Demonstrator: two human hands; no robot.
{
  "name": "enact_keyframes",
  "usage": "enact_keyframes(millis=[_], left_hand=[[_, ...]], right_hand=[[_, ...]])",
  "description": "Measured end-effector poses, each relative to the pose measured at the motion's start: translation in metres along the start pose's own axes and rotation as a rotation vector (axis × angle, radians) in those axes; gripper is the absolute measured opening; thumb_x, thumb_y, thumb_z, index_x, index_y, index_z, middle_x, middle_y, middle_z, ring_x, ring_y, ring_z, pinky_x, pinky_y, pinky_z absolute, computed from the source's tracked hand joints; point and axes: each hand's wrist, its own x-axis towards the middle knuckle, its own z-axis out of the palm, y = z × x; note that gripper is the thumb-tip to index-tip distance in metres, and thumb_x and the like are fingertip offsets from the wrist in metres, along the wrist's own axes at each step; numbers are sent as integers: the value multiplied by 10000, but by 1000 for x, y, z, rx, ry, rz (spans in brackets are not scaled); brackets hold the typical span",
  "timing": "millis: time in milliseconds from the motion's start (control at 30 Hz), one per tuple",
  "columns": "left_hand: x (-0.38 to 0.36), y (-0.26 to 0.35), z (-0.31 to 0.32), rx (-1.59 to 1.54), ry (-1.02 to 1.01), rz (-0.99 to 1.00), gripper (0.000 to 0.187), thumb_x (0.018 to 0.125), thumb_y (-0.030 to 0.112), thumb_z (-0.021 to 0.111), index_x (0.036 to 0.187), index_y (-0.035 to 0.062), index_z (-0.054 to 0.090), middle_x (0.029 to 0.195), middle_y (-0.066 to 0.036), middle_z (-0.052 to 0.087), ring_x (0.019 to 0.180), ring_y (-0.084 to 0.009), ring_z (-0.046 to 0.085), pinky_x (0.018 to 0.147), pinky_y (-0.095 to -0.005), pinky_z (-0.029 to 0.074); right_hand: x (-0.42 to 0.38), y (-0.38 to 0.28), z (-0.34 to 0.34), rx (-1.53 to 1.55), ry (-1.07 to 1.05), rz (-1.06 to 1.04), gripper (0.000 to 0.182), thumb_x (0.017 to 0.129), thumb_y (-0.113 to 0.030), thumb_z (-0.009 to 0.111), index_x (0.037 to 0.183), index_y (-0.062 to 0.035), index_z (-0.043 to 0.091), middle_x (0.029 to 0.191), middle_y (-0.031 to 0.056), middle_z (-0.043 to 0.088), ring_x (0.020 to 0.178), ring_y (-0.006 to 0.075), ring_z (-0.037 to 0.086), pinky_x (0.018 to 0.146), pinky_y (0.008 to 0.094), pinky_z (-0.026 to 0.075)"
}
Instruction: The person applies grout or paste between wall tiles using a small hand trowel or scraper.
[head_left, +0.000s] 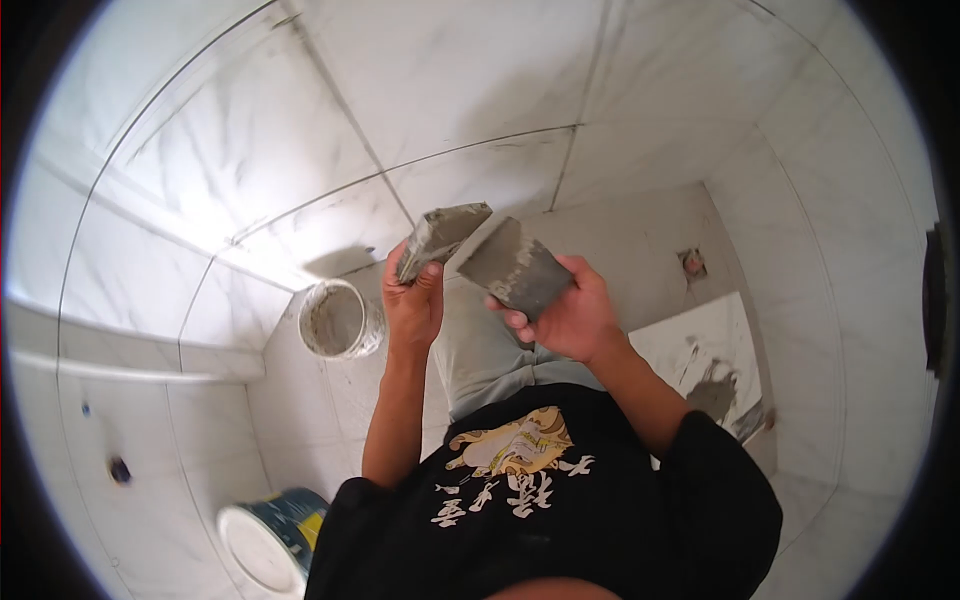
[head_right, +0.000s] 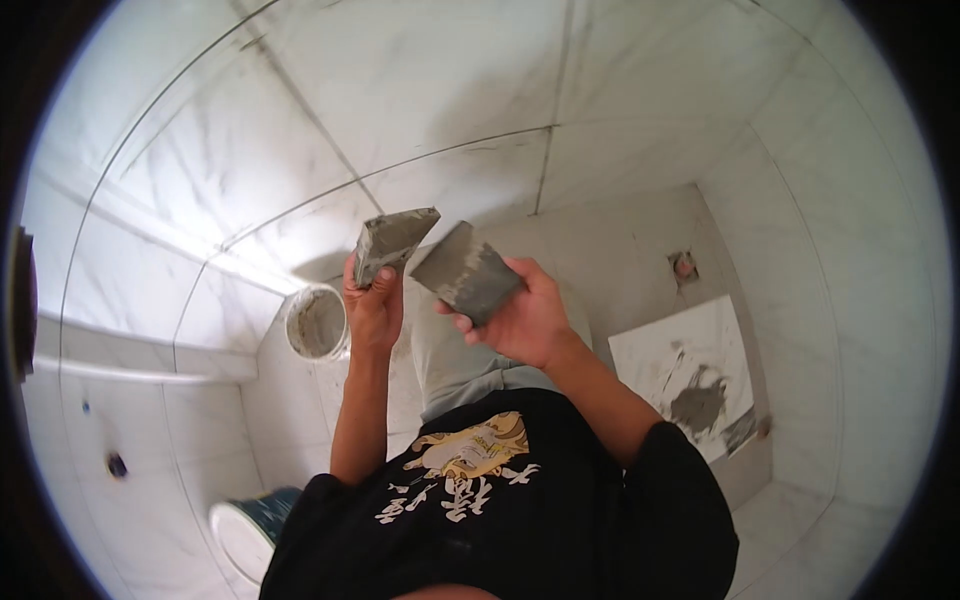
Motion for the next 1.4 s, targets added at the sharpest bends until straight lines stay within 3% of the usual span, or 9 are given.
enact_keyframes(millis=[333, 500, 567, 600, 700, 967, 1033, 1267, 1400], left_hand=[[88, -36, 5, 397, -627, 308, 305, 923, -50, 614, 1148, 147, 674, 1309, -125, 641, 1390, -378, 428, 1163, -508, 333], [86, -95, -17, 997, -619, 57, 437, 835, -212, 534, 1142, 55, 691, 1231, -157, 683, 1343, -337, 503, 1104, -379, 404], [49, -116, -31, 1013, -155, -387, 313, 854, -105, 629, 1159, -34, 634, 1129, -86, 668, 1094, -214, 622, 1015, -309, 475], [26, -146, -90, 517, -33, -508, 339, 885, -33, 652, 1213, -8, 573, 1095, -54, 613, 989, -171, 605, 976, -333, 510], [-34, -155, -115, 370, 184, -726, 444, 895, -62, 598, 1300, 69, 472, 1120, -60, 571, 991, -181, 590, 1047, -608, 454], [-44, -169, -116, 325, 386, -935, 450, 933, -63, 551, 1346, 78, 442, 1313, -97, 554, 1199, -282, 560, 1089, -557, 418], [-40, -173, -117, 332, 387, -951, 437, 938, -63, 541, 1338, 87, 448, 1314, -94, 555, 1195, -277, 562, 1087, -555, 420], [-31, -174, -115, 379, 440, -1016, 408, 936, -56, 558, 1296, 125, 497, 1259, -62, 599, 1165, -247, 583, 1045, -541, 454], [-29, -177, -123, 355, 441, -1023, 395, 927, -49, 581, 1272, 135, 521, 1220, -39, 623, 1133, -227, 601, 1027, -525, 471]], right_hand=[[-26, -47, -11, 53, -135, -75, 677, 905, -526, 353, 1336, -29, 510, 1044, 297, 608, 606, 234, 531, 412, 353, 428], [-57, -91, -76, 121, -310, -243, 724, 896, -540, 381, 1369, 0, 474, 1064, 321, 586, 648, 272, 581, 424, 397, 479], [-72, -125, -92, 114, -445, -340, 753, 894, -556, 396, 1382, 14, 458, 1100, 342, 581, 700, 302, 623, 478, 422, 527], [-81, -145, -98, 39, -333, -468, 752, 907, -551, 406, 1388, 26, 449, 1150, 352, 572, 782, 335, 646, 562, 458, 550], [-90, -222, -147, -76, -207, -675, 727, 939, -526, 412, 1397, 38, 437, 1253, 356, 546, 919, 382, 665, 713, 505, 564], [-37, -410, -283, -325, 293, -1058, 692, 937, -399, 599, 1457, 0, 377, 1250, 241, 569, 1085, 365, 613, 912, 478, 522], [-19, -429, -297, -993, 851, -1235, 764, 881, -279, 725, 1486, -19, 338, 1343, 202, 497, 1214, 321, 543, 1023, 432, 469], [24, -478, -359, -1446, 983, -1553, 882, 793, -243, 784, 1520, -93, 309, 1374, 173, 422, 1303, 322, 437, 1098, 401, 379], [24, -453, -383, -1482, 1197, -1326, 843, 786, -263, 788, 1499, -93, 373, 1368, 178, 416, 1252, 315, 478, 1072, 400, 401]])
